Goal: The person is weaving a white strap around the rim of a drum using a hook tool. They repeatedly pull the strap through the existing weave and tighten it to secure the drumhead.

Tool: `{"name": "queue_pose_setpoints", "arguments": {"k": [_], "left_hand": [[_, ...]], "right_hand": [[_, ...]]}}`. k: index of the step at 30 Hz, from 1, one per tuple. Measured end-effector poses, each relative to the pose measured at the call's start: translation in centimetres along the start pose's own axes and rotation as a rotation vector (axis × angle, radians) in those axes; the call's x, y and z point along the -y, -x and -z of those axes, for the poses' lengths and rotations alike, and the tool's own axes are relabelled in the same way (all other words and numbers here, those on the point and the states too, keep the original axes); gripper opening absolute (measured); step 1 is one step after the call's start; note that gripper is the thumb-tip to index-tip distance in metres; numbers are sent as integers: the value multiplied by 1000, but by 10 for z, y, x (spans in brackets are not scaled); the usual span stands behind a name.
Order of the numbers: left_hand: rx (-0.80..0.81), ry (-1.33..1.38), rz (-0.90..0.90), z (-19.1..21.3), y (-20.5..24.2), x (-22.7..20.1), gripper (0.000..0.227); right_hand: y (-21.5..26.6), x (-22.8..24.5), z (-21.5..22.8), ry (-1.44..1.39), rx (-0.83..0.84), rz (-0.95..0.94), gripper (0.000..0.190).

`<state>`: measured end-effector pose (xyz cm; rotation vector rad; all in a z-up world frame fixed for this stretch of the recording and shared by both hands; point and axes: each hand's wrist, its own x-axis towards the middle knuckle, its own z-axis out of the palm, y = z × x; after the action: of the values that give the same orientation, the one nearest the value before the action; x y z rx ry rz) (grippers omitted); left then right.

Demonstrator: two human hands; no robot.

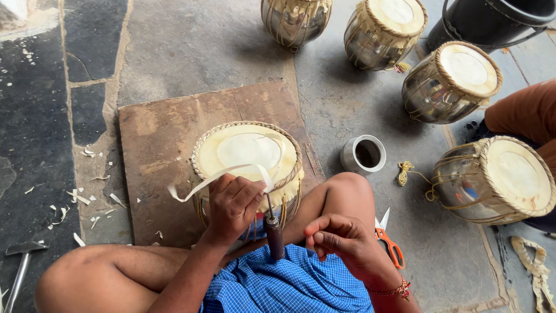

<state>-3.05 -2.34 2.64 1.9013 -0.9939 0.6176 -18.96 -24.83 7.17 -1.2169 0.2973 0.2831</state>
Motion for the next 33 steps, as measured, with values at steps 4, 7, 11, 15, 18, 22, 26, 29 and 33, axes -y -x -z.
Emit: {"name": "queue_pose_setpoints", "arguments": {"k": [4, 7, 11, 15, 18, 22, 26, 29, 33], "left_hand": [[23, -91, -116, -5, 3, -9, 19], [26, -87, -150, -4, 6, -14, 24], [-1, -72, -106, 3, 4, -14, 26], [15, -69, -70, 2, 7, -12, 21], [18, -66, -37, -2, 9, -8, 17], [-9, -92, 14, -13, 9, -6, 17], [-122, -41, 157, -23, 8, -9, 17], [-98, -74, 186, -17, 9, -12, 15], [15, 33, 251, 1, 1, -15, 30]], "right_hand": [[-18, -1, 1, -49, -143, -43, 40], [-51, -6, -14, -146, -44, -114, 42], [-70, -7, -35, -244, 26, -201, 23], [-26, 1, -27, 33, -14, -73, 26], [29, 15, -1, 115, -19, -49, 24], [53, 27, 19, 21, 91, 284, 19], [-13, 21, 2, -248, 34, 401, 16], [-69, 13, -24, -160, -111, 366, 17], [-102, 10, -48, 47, -157, 423, 14]]}}
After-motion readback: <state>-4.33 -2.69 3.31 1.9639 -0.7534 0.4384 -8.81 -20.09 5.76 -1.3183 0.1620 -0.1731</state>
